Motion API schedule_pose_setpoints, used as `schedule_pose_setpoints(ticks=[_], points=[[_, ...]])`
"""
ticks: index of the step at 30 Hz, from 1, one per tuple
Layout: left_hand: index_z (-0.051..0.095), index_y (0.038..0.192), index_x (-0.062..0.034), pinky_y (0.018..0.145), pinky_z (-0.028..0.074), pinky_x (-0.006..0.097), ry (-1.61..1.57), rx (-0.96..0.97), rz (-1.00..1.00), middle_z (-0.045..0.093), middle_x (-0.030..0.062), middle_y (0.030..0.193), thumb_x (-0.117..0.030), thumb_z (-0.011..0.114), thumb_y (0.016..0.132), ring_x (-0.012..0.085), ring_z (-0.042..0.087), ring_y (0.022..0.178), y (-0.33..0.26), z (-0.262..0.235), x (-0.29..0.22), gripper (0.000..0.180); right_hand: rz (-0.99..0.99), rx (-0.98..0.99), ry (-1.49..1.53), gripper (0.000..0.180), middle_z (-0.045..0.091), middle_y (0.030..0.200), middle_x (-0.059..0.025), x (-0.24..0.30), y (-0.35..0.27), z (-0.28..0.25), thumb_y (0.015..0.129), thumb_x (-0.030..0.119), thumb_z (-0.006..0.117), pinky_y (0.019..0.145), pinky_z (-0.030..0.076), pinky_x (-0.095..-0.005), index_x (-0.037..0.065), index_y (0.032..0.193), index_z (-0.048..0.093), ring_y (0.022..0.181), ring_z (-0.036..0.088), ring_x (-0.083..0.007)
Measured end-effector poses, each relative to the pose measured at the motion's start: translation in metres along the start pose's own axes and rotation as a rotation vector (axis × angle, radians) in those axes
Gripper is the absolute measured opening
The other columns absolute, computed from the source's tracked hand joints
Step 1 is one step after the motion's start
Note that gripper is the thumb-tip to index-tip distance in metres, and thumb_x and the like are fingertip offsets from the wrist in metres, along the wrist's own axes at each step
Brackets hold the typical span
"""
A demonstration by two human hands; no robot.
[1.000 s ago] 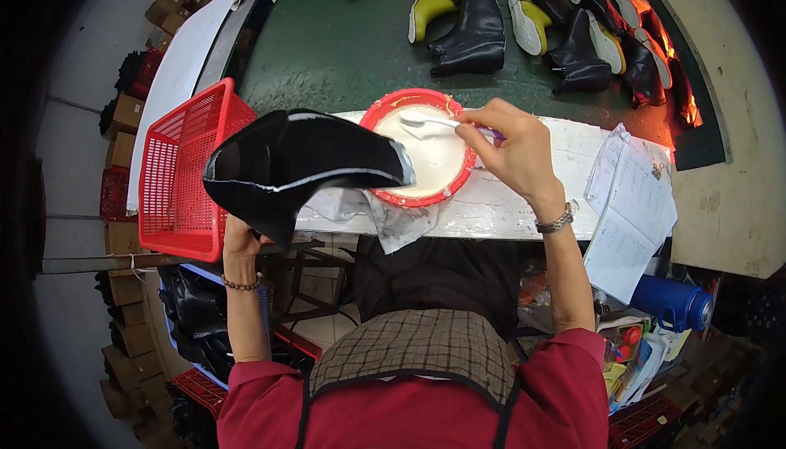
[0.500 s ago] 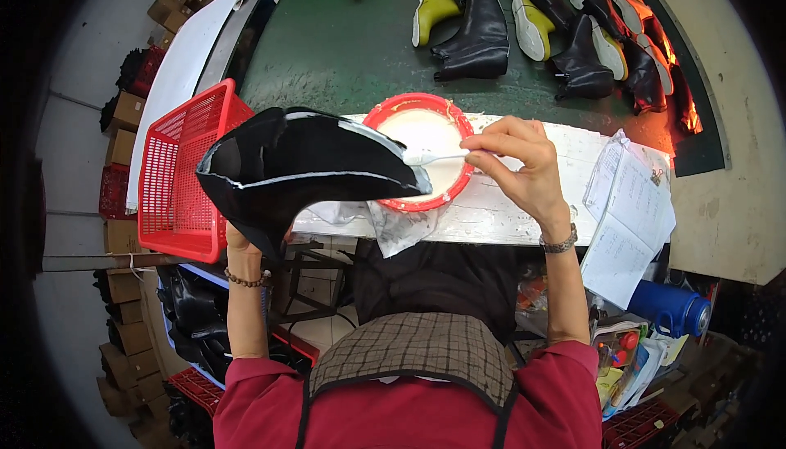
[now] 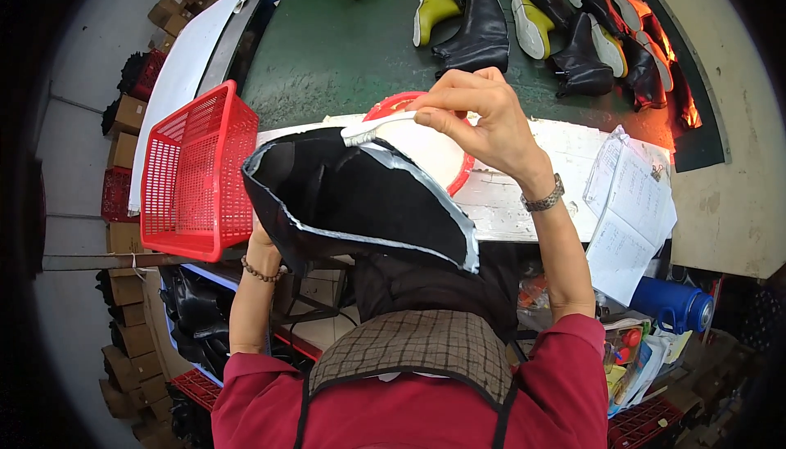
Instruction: Applying white adhesive to the edges of black shoe uppers using a toothbrush.
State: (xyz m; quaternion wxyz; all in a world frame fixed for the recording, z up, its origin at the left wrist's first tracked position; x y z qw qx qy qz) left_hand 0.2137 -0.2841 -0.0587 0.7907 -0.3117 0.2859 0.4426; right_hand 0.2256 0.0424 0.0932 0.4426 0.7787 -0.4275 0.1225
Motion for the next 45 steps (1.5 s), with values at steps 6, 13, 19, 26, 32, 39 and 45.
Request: schedule_pose_setpoints(ticks=[6, 13, 19, 26, 32, 39, 45], points=[[0.064, 0.118, 0.0051, 0.057, 0.055, 0.034, 0.042, 0.070, -0.086, 0.070, 0.0161, 0.091, 0.010, 0.068, 0.083, 0.0215, 0.068, 0.070, 0.008, 0.010, 0.017, 0.036, -0.090, -0.067, -0.003, 0.016, 0.070, 0.086, -0.0009, 0.013, 0.012, -0.003, 0.083, 0.012, 0.082, 0.083, 0.040, -0.0302, 0.009, 0.098, 0.081, 0.083, 0.063, -0.0146], [0.063, 0.117, 0.0063, 0.051, 0.051, 0.032, 0.085, 0.140, -0.149, 0.069, 0.0162, 0.087, 0.012, 0.067, 0.081, 0.0201, 0.065, 0.063, -0.001, -0.002, 0.011, 0.037, 0.088, -0.112, -0.041, 0.018, 0.071, 0.086, 0.0008, -0.006, -0.038, -0.022, 0.079, 0.014, 0.084, 0.086, 0.038, -0.0306, 0.012, 0.097, 0.082, 0.085, 0.064, -0.0137], [0.063, 0.116, 0.0074, 0.045, 0.048, 0.031, 0.136, 0.209, -0.228, 0.068, 0.0162, 0.083, 0.014, 0.066, 0.079, 0.0190, 0.063, 0.058, 0.005, 0.011, 0.030, 0.038, 0.076, -0.075, -0.015, 0.013, 0.070, 0.083, 0.0017, 0.002, -0.026, -0.026, 0.083, 0.011, 0.081, 0.082, 0.035, -0.0295, 0.010, 0.096, 0.081, 0.073, 0.061, -0.0107], [0.059, 0.113, 0.0099, 0.037, 0.027, 0.027, 0.284, 0.384, -0.465, 0.060, 0.0137, 0.071, 0.020, 0.055, 0.066, 0.0143, 0.048, 0.045, -0.007, 0.077, 0.043, 0.048, -0.135, 0.107, -0.073, 0.013, 0.070, 0.083, 0.0003, 0.026, 0.019, -0.002, 0.083, 0.016, 0.081, 0.084, 0.035, -0.0315, 0.011, 0.095, 0.081, 0.075, 0.060, -0.0119], [0.059, 0.116, 0.0093, 0.037, 0.023, 0.028, 0.305, 0.300, -0.494, 0.061, 0.0159, 0.073, 0.020, 0.052, 0.058, 0.0135, 0.042, 0.042, -0.007, 0.066, 0.040, 0.059, -0.147, 0.027, -0.040, 0.013, 0.069, 0.086, 0.0025, 0.017, 0.020, 0.002, 0.084, 0.018, 0.081, 0.084, 0.035, -0.0314, 0.013, 0.096, 0.081, 0.078, 0.059, -0.0117], [0.064, 0.113, 0.0087, 0.041, 0.031, 0.031, 0.166, 0.061, -0.286, 0.065, 0.0197, 0.077, 0.017, 0.056, 0.064, 0.0185, 0.045, 0.043, -0.002, 0.043, -0.007, 0.051, 0.380, -0.286, 0.244, 0.014, 0.066, 0.088, 0.0006, -0.076, -0.057, -0.019, 0.096, 0.012, 0.071, 0.068, 0.040, -0.0226, 0.003, 0.105, 0.076, 0.077, 0.057, -0.0072], [0.063, 0.081, 0.0009, 0.051, 0.048, 0.035, -0.041, -0.107, -0.066, 0.061, 0.0095, 0.069, 0.005, 0.066, 0.081, 0.0206, 0.059, 0.059, 0.094, -0.007, -0.028, 0.005, 0.826, -0.478, 0.470, 0.020, 0.058, 0.082, 0.0013, -0.186, -0.173, 0.014, 0.107, 0.019, 0.057, 0.044, 0.030, -0.0179, 0.001, 0.114, 0.061, 0.052, 0.042, -0.0012]])
Point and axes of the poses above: each hand's wrist, its own y-axis towards the middle knuckle, its own z-axis out of the palm, x = y × z, the point moved 9 cm from there along y, towards the middle knuckle
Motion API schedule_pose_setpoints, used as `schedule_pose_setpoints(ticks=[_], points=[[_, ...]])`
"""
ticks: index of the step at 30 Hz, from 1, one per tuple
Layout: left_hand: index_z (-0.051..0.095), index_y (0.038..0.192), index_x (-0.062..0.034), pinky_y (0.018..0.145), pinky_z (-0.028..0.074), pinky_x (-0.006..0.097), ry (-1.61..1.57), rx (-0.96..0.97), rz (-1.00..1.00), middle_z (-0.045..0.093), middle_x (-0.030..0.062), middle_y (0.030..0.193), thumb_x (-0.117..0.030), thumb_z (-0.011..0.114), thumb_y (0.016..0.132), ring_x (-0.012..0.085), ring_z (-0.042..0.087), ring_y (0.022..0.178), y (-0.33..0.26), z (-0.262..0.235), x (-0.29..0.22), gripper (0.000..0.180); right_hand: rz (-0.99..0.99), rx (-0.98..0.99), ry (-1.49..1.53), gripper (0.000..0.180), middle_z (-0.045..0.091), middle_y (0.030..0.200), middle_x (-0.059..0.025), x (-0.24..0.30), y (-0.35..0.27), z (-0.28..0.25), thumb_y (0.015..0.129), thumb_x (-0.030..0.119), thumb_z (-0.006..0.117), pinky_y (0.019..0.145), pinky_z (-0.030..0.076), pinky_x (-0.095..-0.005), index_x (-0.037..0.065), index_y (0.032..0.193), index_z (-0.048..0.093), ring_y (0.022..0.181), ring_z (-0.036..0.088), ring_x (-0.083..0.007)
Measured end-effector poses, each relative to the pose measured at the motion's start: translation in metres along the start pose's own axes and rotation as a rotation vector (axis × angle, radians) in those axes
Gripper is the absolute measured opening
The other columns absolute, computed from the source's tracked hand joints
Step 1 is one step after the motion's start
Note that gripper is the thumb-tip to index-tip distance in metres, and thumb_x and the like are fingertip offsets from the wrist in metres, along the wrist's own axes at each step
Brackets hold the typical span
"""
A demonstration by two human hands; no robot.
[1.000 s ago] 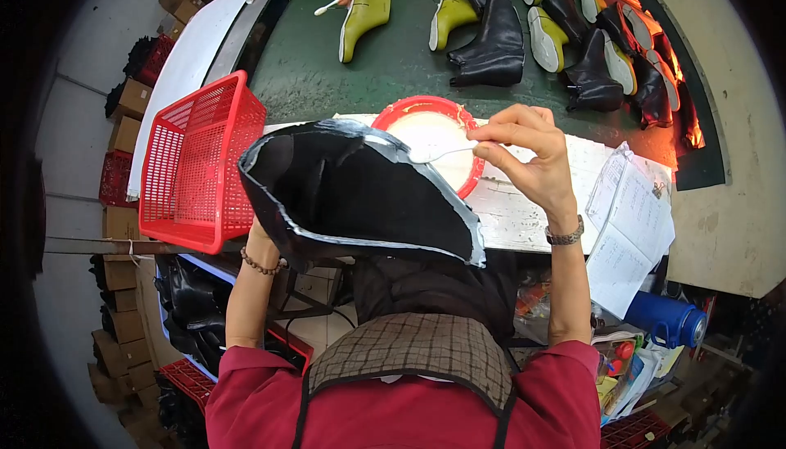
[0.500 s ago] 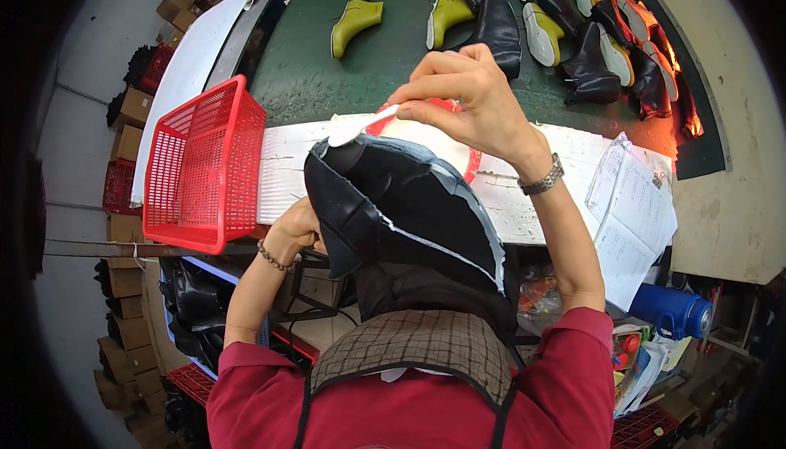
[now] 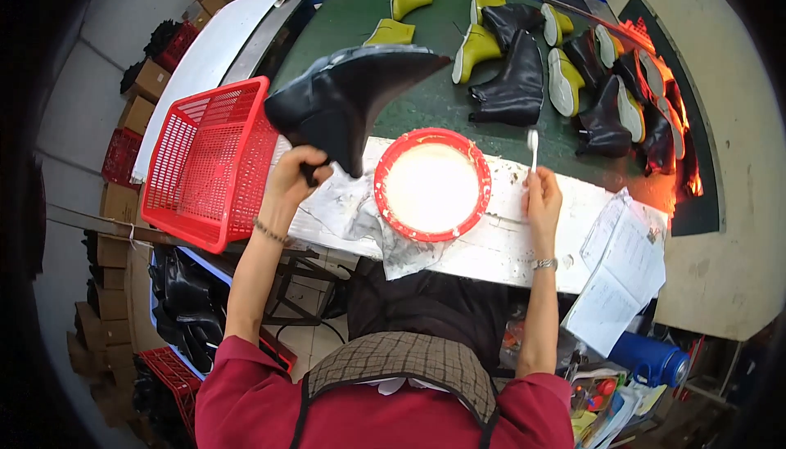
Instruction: Applying white adhesive to the edges of black shoe uppers using a toothbrush.
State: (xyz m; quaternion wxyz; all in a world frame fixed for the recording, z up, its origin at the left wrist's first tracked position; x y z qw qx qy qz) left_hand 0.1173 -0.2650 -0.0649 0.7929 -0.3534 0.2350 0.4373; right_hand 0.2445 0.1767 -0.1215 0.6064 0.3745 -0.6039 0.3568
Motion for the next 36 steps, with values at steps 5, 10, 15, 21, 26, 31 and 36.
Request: schedule_pose_setpoints(ticks=[5, 10, 15, 21, 26, 31, 36], points=[[0.063, 0.101, 0.0008, 0.064, 0.060, 0.036, 0.492, -0.060, 0.401, 0.067, 0.0121, 0.085, 0.013, 0.068, 0.075, 0.0239, 0.069, 0.073, 0.087, 0.040, -0.039, 0.029, -0.027, -0.063, 0.026, 0.017, 0.056, 0.077, 0.0050, -0.012, -0.006, 0.005, 0.107, 0.018, 0.058, 0.048, 0.029, -0.0172, 0.002, 0.111, 0.062, 0.057, 0.040, 0.0000], [0.062, 0.120, -0.0092, 0.098, 0.054, 0.043, 1.423, -0.160, 1.149, 0.068, 0.0208, 0.116, 0.003, 0.082, 0.064, 0.0362, 0.066, 0.111, 0.130, 0.047, -0.048, 0.061, 0.016, 0.002, -0.019, 0.017, 0.055, 0.075, 0.0052, -0.015, -0.008, 0.028, 0.106, 0.020, 0.059, 0.049, 0.030, -0.0173, 0.004, 0.106, 0.064, 0.057, 0.041, -0.0002], [0.063, 0.129, -0.0191, 0.095, 0.053, 0.044, 1.629, -0.098, 1.191, 0.066, 0.0141, 0.122, -0.022, 0.080, 0.079, 0.0356, 0.064, 0.112, 0.075, 0.040, -0.020, 0.053, -0.008, -0.131, -0.112, 0.019, 0.051, 0.070, 0.0063, -0.016, -0.015, 0.001, 0.107, 0.023, 0.058, 0.044, 0.029, -0.0171, 0.008, 0.097, 0.063, 0.053, 0.040, 0.0003], [0.066, 0.130, -0.0151, 0.105, 0.048, 0.040, 1.720, -0.301, 0.544, 0.065, 0.0086, 0.133, -0.022, 0.071, 0.093, 0.0275, 0.059, 0.126, -0.056, -0.091, 0.005, 0.038, -0.103, 0.015, -0.151, 0.021, 0.047, 0.066, 0.0050, -0.009, -0.007, 0.015, 0.107, 0.024, 0.060, 0.042, 0.024, -0.0190, 0.004, 0.101, 0.063, 0.050, 0.037, -0.0013], [0.069, 0.125, -0.0223, 0.108, 0.043, 0.042, 1.814, -0.485, 0.946, 0.062, 0.0008, 0.138, -0.023, 0.066, 0.096, 0.0235, 0.053, 0.131, -0.088, -0.096, 0.021, 0.029, -0.052, 0.056, -0.167, 0.019, 0.049, 0.066, 0.0039, -0.011, -0.006, 0.021, 0.106, 0.023, 0.061, 0.044, 0.024, -0.0199, 0.004, 0.105, 0.065, 0.052, 0.036, -0.0020], [0.074, 0.116, -0.0255, 0.108, 0.044, 0.039, 1.812, -0.539, 0.985, 0.065, 0.0006, 0.135, -0.023, 0.064, 0.094, 0.0228, 0.056, 0.128, -0.094, -0.098, 0.025, 0.024, -0.068, 0.030, -0.162, 0.022, 0.047, 0.065, 0.0044, -0.004, -0.014, 0.023, 0.106, 0.023, 0.062, 0.045, 0.023, -0.0202, 0.002, 0.107, 0.065, 0.052, 0.033, -0.0018], [0.072, 0.118, -0.0218, 0.106, 0.046, 0.039, 1.842, -0.511, 0.981, 0.063, 0.0019, 0.137, -0.020, 0.063, 0.095, 0.0235, 0.056, 0.128, -0.094, -0.091, 0.032, 0.025, -0.076, 0.038, -0.197, 0.023, 0.045, 0.064, 0.0051, -0.005, -0.019, 0.015, 0.104, 0.025, 0.064, 0.044, 0.021, -0.0202, 0.002, 0.105, 0.064, 0.051, 0.034, -0.0013]])
Point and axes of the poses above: each hand's wrist, its own y-axis towards the middle knuckle, its own z-axis out of the palm, x = y × z, the point moved 9 cm from there along y, towards the middle knuckle
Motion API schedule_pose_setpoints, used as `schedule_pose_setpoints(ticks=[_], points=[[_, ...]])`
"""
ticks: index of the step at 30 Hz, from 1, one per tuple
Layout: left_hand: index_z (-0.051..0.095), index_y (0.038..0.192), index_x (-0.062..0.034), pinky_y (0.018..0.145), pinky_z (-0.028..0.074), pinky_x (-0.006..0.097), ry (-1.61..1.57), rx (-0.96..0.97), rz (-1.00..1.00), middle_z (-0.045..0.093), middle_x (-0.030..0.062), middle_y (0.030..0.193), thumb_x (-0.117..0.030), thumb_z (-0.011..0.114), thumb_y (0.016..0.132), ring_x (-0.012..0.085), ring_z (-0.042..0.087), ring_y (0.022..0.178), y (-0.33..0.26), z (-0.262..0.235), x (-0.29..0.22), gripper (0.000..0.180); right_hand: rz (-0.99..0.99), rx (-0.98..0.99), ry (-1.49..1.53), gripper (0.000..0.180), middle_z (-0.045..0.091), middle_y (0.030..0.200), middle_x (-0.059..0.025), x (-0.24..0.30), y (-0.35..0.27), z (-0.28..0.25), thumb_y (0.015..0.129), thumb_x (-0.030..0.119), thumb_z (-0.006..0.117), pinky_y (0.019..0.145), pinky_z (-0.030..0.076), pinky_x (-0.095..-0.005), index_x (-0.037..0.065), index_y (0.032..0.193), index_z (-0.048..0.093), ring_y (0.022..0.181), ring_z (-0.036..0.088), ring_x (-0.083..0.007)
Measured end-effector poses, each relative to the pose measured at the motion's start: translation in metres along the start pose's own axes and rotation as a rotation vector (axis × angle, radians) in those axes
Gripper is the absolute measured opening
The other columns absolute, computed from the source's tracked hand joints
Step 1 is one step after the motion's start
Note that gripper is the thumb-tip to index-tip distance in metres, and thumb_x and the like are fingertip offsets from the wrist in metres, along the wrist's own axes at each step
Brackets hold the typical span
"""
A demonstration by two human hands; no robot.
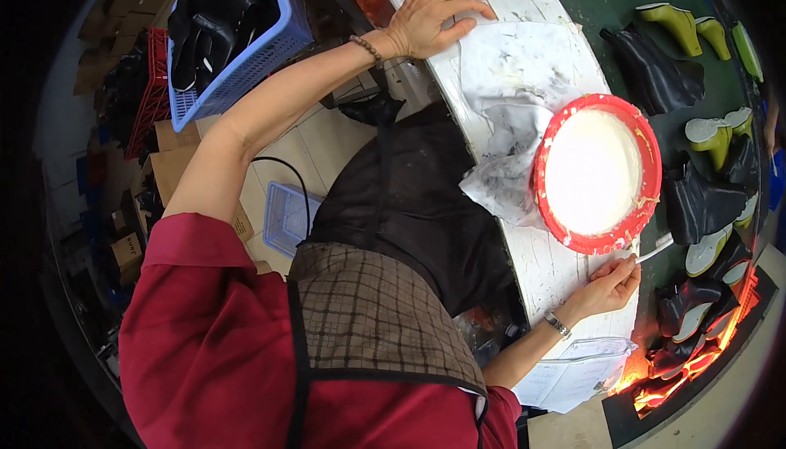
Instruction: Applying white adhesive to the edges of black shoe uppers using a toothbrush.
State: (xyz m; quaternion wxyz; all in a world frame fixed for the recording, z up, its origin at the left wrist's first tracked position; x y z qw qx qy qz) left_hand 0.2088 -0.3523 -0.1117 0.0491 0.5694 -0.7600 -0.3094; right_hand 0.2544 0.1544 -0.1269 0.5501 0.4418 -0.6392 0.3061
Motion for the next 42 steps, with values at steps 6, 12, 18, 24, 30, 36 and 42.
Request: schedule_pose_setpoints(ticks=[6, 12, 18, 24, 30, 36, 42], points=[[0.072, 0.114, -0.0238, 0.106, 0.046, 0.040, 0.052, -0.029, -0.035, 0.065, 0.0004, 0.133, -0.021, 0.065, 0.091, 0.0240, 0.057, 0.126, 0.003, -0.012, 0.013, 0.025, -0.046, 0.042, 0.113, 0.020, 0.050, 0.068, 0.0039, 0.001, 0.004, 0.019, 0.104, 0.022, 0.064, 0.044, 0.024, -0.0186, 0.002, 0.105, 0.064, 0.052, 0.036, -0.0015], [0.068, 0.118, -0.0092, 0.106, 0.044, 0.043, -0.084, 0.015, 0.032, 0.063, 0.0122, 0.134, -0.012, 0.065, 0.088, 0.0323, 0.056, 0.123, 0.039, -0.003, -0.011, 0.030, -0.122, -0.060, 0.066, 0.017, 0.051, 0.073, 0.0089, -0.015, 0.021, -0.013, 0.106, 0.017, 0.060, 0.049, 0.027, -0.0181, 0.003, 0.113, 0.065, 0.058, 0.039, 0.0005], [0.069, 0.119, -0.0094, 0.108, 0.042, 0.046, -0.111, 0.032, -0.055, 0.061, 0.0155, 0.135, -0.007, 0.064, 0.086, 0.0362, 0.054, 0.125, 0.009, -0.018, -0.010, 0.034, -0.028, -0.031, 0.118, 0.015, 0.056, 0.076, 0.0080, -0.010, 0.006, 0.004, 0.100, 0.010, 0.067, 0.056, 0.034, -0.0182, -0.001, 0.110, 0.066, 0.065, 0.045, -0.0001], [0.069, 0.114, -0.0105, 0.107, 0.041, 0.046, -0.154, -0.012, -0.028, 0.062, 0.0134, 0.133, -0.008, 0.063, 0.088, 0.0348, 0.053, 0.127, 0.012, -0.017, -0.023, 0.027, -0.060, -0.104, 0.057, 0.014, 0.057, 0.074, 0.0066, -0.003, 0.001, -0.016, 0.100, 0.012, 0.067, 0.052, 0.034, -0.0180, 0.001, 0.108, 0.066, 0.062, 0.046, -0.0004], [0.070, 0.113, -0.0078, 0.108, 0.040, 0.045, -0.178, -0.022, -0.042, 0.063, 0.0149, 0.134, -0.006, 0.065, 0.088, 0.0355, 0.053, 0.127, 0.013, -0.017, -0.015, 0.026, -0.083, -0.113, 0.053, 0.013, 0.058, 0.074, 0.0063, -0.002, 0.004, -0.007, 0.100, 0.011, 0.067, 0.051, 0.033, -0.0181, 0.001, 0.108, 0.066, 0.060, 0.046, -0.0004], [0.070, 0.113, -0.0096, 0.108, 0.040, 0.046, -0.177, -0.016, -0.066, 0.062, 0.0123, 0.136, -0.007, 0.065, 0.087, 0.0337, 0.053, 0.128, 0.012, -0.015, -0.010, 0.026, -0.023, -0.126, 0.033, 0.014, 0.060, 0.073, 0.0056, 0.000, 0.004, -0.006, 0.097, 0.011, 0.071, 0.054, 0.036, -0.0193, 0.000, 0.104, 0.067, 0.063, 0.049, -0.0009], [0.073, 0.109, -0.0080, 0.107, 0.042, 0.046, -0.198, -0.050, -0.069, 0.065, 0.0132, 0.131, -0.007, 0.066, 0.086, 0.0344, 0.055, 0.125, 0.012, -0.018, -0.008, 0.023, -0.030, -0.137, 0.065, 0.015, 0.060, 0.073, 0.0053, -0.005, 0.006, -0.008, 0.096, 0.011, 0.072, 0.055, 0.037, -0.0193, 0.000, 0.104, 0.067, 0.063, 0.049, -0.0010]])
Point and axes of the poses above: each hand's wrist, its own y-axis towards the middle knuckle, its own z-axis out of the palm, x = y × z, the point moved 9 cm from there along y, towards the middle knuckle
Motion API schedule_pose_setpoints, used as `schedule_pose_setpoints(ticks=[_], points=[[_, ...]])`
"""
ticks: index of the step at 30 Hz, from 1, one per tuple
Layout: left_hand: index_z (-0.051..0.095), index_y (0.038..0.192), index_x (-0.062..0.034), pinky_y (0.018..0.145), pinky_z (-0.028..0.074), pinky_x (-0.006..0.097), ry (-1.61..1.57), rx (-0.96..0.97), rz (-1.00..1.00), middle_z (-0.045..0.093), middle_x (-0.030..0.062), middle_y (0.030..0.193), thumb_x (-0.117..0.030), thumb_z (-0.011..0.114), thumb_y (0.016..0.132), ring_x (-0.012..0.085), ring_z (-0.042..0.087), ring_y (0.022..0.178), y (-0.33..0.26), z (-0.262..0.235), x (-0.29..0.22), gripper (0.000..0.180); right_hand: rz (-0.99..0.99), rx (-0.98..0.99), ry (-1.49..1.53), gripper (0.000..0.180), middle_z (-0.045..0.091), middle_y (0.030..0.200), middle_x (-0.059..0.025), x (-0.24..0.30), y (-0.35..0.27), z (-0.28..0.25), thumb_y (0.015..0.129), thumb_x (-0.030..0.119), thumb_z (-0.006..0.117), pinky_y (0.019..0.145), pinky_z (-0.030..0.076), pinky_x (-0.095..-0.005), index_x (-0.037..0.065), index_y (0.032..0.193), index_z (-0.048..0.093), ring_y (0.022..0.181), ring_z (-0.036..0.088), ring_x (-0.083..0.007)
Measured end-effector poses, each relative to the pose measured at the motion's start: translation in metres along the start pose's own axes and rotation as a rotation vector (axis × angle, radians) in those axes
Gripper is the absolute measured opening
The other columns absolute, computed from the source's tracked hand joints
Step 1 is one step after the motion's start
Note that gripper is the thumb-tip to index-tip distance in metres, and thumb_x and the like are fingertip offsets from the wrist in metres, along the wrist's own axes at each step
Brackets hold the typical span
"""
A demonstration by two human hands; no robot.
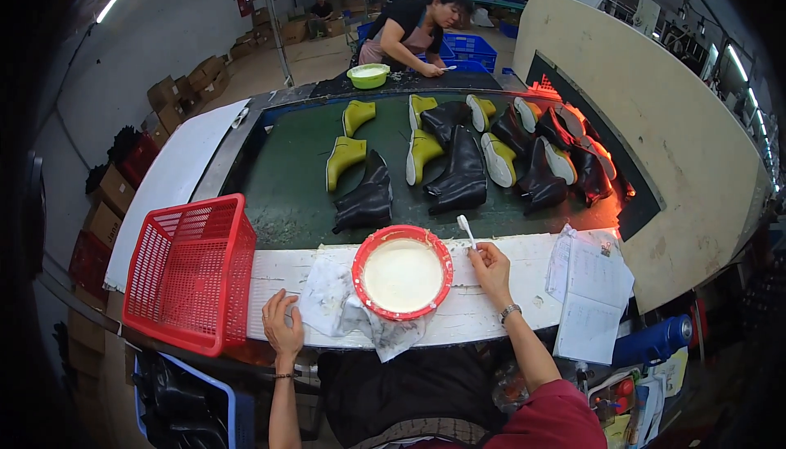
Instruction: Applying white adhesive to the edges of black shoe uppers using a toothbrush.
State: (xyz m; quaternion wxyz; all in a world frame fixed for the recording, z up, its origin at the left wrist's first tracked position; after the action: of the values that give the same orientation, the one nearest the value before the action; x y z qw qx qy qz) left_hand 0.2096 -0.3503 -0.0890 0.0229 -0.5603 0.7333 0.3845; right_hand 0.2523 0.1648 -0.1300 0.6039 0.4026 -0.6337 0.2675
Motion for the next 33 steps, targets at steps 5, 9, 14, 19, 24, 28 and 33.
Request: schedule_pose_setpoints(ticks=[5, 9, 14, 19, 24, 28, 33], points=[[0.073, 0.100, -0.0040, 0.098, 0.046, 0.046, -0.139, -0.259, -0.013, 0.069, 0.0140, 0.108, 0.003, 0.064, 0.085, 0.0360, 0.059, 0.111, -0.035, -0.034, -0.005, 0.019, -0.027, 0.011, 0.015, 0.016, 0.061, 0.074, 0.0044, 0.000, -0.001, 0.001, 0.095, 0.012, 0.073, 0.056, 0.038, -0.0188, -0.001, 0.103, 0.067, 0.064, 0.051, -0.0008], [0.064, 0.085, -0.0020, 0.090, 0.044, 0.049, -0.066, -0.277, -0.114, 0.061, 0.0126, 0.088, 0.009, 0.056, 0.082, 0.0351, 0.057, 0.095, -0.123, -0.067, -0.023, 0.013, -0.022, 0.009, -0.013, 0.019, 0.062, 0.075, 0.0042, 0.004, -0.002, 0.002, 0.095, 0.012, 0.074, 0.057, 0.039, -0.0189, -0.002, 0.105, 0.067, 0.064, 0.051, -0.0011], [0.056, 0.088, -0.0037, 0.082, 0.045, 0.046, 0.189, -0.196, -0.439, 0.054, 0.0122, 0.082, 0.004, 0.056, 0.084, 0.0324, 0.054, 0.084, -0.293, -0.034, 0.069, 0.009, -0.017, 0.024, 0.028, 0.020, 0.063, 0.076, 0.0038, 0.003, 0.001, -0.005, 0.094, 0.013, 0.074, 0.059, 0.041, -0.0181, -0.002, 0.106, 0.067, 0.066, 0.052, -0.0014], [0.044, 0.153, -0.0084, 0.111, 0.044, 0.045, 0.733, 0.553, -1.327, 0.059, 0.0197, 0.142, -0.001, 0.064, 0.090, 0.0347, 0.053, 0.135, -0.479, -0.002, 0.186, 0.066, 0.006, 0.088, 0.054, 0.020, 0.064, 0.078, 0.0035, 0.009, 0.001, 0.012, 0.094, 0.013, 0.074, 0.060, 0.042, -0.0181, -0.002, 0.106, 0.067, 0.067, 0.053, -0.0020], [0.043, 0.153, -0.0065, 0.111, 0.044, 0.045, 0.522, 0.319, -1.359, 0.057, 0.0219, 0.144, 0.000, 0.066, 0.089, 0.0354, 0.053, 0.135, -0.475, 0.019, 0.194, 0.068, -0.004, 0.075, 0.043, 0.019, 0.063, 0.076, 0.0041, 0.009, 0.000, 0.004, 0.094, 0.013, 0.074, 0.060, 0.041, -0.0182, -0.001, 0.106, 0.068, 0.067, 0.053, -0.0018], [0.042, 0.153, -0.0050, 0.112, 0.044, 0.045, 0.353, 0.126, -1.372, 0.056, 0.0237, 0.145, 0.000, 0.067, 0.087, 0.0359, 0.054, 0.135, -0.451, 0.028, 0.212, 0.071, -0.020, 0.072, 0.015, 0.019, 0.063, 0.075, 0.0041, 0.009, -0.001, 0.005, 0.093, 0.013, 0.074, 0.059, 0.041, -0.0184, 0.000, 0.106, 0.069, 0.065, 0.052, -0.0015], [0.041, 0.153, -0.0032, 0.112, 0.044, 0.045, 0.137, -0.102, -1.403, 0.054, 0.0259, 0.147, 0.000, 0.069, 0.085, 0.0365, 0.054, 0.135, -0.392, 0.007, 0.269, 0.074, -0.003, 0.078, 0.030, 0.019, 0.065, 0.076, 0.0035, 0.006, -0.001, 0.002, 0.094, 0.013, 0.074, 0.059, 0.042, -0.0184, -0.001, 0.106, 0.069, 0.066, 0.053, -0.0015]])
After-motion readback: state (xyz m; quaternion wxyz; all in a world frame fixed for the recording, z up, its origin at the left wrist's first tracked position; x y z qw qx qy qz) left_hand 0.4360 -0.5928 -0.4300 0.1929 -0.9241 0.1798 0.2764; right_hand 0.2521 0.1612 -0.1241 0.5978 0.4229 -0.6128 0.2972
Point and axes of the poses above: each hand's wrist, its own y-axis towards the middle knuckle, its own z-axis out of the palm, x = y × z, the point moved 9 cm from there along y, towards the middle knuckle
